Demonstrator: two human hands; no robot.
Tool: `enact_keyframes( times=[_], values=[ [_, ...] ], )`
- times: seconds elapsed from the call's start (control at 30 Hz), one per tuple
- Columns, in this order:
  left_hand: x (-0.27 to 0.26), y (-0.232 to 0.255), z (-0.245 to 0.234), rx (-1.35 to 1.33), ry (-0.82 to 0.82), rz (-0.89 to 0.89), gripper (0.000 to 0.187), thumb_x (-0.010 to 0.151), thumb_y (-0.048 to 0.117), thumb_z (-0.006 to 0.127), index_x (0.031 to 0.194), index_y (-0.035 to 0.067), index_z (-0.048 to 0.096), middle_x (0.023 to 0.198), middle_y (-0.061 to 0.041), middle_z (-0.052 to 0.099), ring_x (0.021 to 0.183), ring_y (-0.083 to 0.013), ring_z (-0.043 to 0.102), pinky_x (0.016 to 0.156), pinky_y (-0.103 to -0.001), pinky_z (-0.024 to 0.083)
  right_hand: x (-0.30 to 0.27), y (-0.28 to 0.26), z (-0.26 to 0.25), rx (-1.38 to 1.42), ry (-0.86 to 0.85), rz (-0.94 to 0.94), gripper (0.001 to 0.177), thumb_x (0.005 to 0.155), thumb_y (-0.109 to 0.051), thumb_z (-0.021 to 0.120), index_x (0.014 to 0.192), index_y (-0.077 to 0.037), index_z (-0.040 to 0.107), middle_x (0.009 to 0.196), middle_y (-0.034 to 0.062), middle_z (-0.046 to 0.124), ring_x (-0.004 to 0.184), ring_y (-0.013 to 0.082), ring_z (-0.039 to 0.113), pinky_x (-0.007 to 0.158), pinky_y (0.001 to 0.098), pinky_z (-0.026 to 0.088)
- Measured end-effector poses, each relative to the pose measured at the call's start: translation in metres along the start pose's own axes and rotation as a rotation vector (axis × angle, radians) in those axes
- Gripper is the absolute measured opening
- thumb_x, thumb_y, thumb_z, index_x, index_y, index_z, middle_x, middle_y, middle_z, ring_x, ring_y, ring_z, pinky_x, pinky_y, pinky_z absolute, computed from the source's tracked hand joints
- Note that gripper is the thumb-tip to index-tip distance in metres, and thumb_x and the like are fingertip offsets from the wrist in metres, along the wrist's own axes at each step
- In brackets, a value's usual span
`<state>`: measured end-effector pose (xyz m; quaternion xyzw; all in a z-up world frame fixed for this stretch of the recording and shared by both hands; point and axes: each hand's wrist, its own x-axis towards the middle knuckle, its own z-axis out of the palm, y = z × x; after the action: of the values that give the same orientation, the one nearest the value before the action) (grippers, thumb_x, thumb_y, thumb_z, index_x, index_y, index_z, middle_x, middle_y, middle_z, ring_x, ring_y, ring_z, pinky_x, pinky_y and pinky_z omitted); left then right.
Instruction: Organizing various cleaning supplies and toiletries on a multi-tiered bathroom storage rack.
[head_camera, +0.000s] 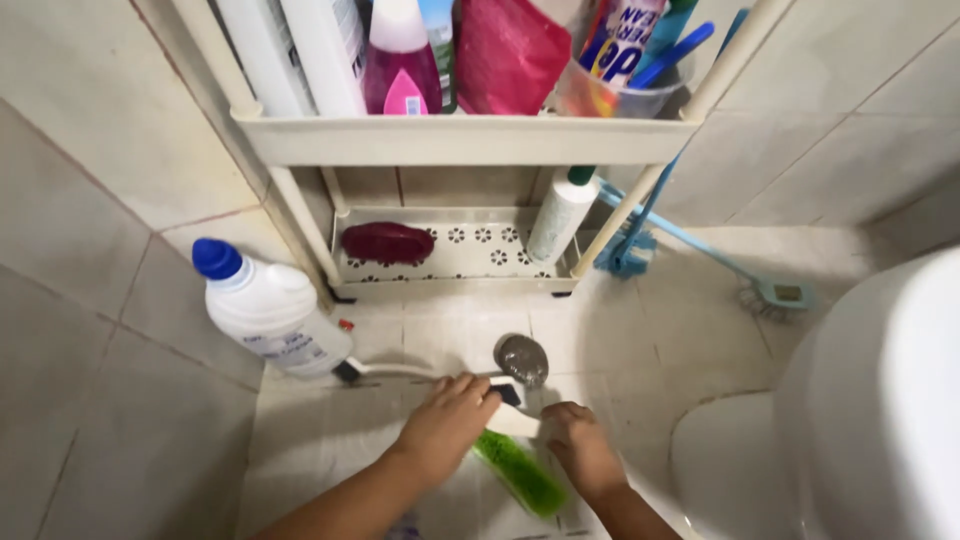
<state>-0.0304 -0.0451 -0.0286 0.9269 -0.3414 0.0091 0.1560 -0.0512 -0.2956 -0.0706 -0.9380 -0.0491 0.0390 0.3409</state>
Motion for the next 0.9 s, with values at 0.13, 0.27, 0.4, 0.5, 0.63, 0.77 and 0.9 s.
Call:
enact_keyframes(
  times=[0.13,0.27,0.4,0.5,0.63,0.77,0.9],
  values=[
    [-0.013,-0.02,0.034,0.17,0.057,-0.021,0.03,0.081,0.009,0.06,0.11,0.006,0.063,0.126,-0.013,0.061,0.12,-0.0312,0.055,0.1,-0.048,0.042,-0.004,0.002,0.012,-0.095,-0.061,-0.099,0.043,0.07,0.005,0.072,0.111,-0.008,0.072,0.113,0.013,0.068,0.107,0.0365,0.06,0.094,0.0434,0.049],
    [-0.02,-0.024,0.037,0.161,0.03,-0.036,0.033,0.084,0.009,0.059,0.116,0.004,0.063,0.125,-0.013,0.062,0.119,-0.0312,0.055,0.105,-0.047,0.039,0.001,-0.006,0.019,-0.288,-0.051,-0.1,0.02,0.079,-0.003,0.07,0.096,-0.012,0.074,0.099,0.0075,0.069,0.099,0.0311,0.062,0.09,0.0422,0.051],
    [-0.02,-0.023,0.02,0.1,-0.164,-0.08,0.021,0.093,0.008,0.058,0.112,0.006,0.066,0.123,-0.011,0.064,0.126,-0.028,0.055,0.113,-0.045,0.039,0.012,-0.021,0.007,-0.253,0.05,-0.129,0.011,0.081,-0.003,0.067,0.086,-0.01,0.075,0.092,0.0071,0.07,0.093,0.0291,0.064,0.084,0.0423,0.053],
    [-0.008,-0.042,0.014,0.169,0.018,-0.011,0.031,0.082,0.003,0.063,0.112,0.003,0.067,0.126,-0.014,0.065,0.124,-0.0292,0.056,0.107,-0.047,0.041,0.04,-0.036,-0.012,-0.238,0.179,-0.215,0.014,0.08,0.0,0.064,0.08,-0.009,0.074,0.089,0.0091,0.07,0.09,0.0298,0.065,0.08,0.0433,0.054],
    [0.04,-0.072,-0.03,0.289,0.232,-0.093,0.042,0.08,0.004,0.065,0.122,0.005,0.066,0.129,-0.015,0.063,0.122,-0.031,0.056,0.105,-0.05,0.042,0.102,-0.056,-0.032,-0.207,0.358,-0.27,0.016,0.085,0.001,0.061,0.081,-0.008,0.073,0.091,0.0149,0.068,0.089,0.0348,0.064,0.078,0.0456,0.053],
    [0.094,-0.103,-0.063,0.299,0.186,-0.252,0.038,0.086,0.003,0.058,0.124,0.004,0.065,0.132,-0.013,0.061,0.13,-0.0309,0.053,0.11,-0.049,0.041,0.172,-0.071,-0.047,-0.25,0.433,-0.458,0.021,0.082,0.006,0.06,0.086,-0.007,0.077,0.099,0.0128,0.07,0.1,0.0344,0.064,0.088,0.0441,0.053],
    [0.135,-0.138,-0.041,0.274,0.388,-0.217,0.033,0.086,0.006,0.058,0.117,0.0,0.067,0.131,-0.016,0.062,0.125,-0.034,0.054,0.103,-0.051,0.041,0.203,-0.072,-0.051,-0.38,0.42,-0.474,0.033,0.081,0.008,0.059,0.102,-0.006,0.079,0.108,0.0128,0.069,0.106,0.0342,0.062,0.091,0.0417,0.053]
  ],
)
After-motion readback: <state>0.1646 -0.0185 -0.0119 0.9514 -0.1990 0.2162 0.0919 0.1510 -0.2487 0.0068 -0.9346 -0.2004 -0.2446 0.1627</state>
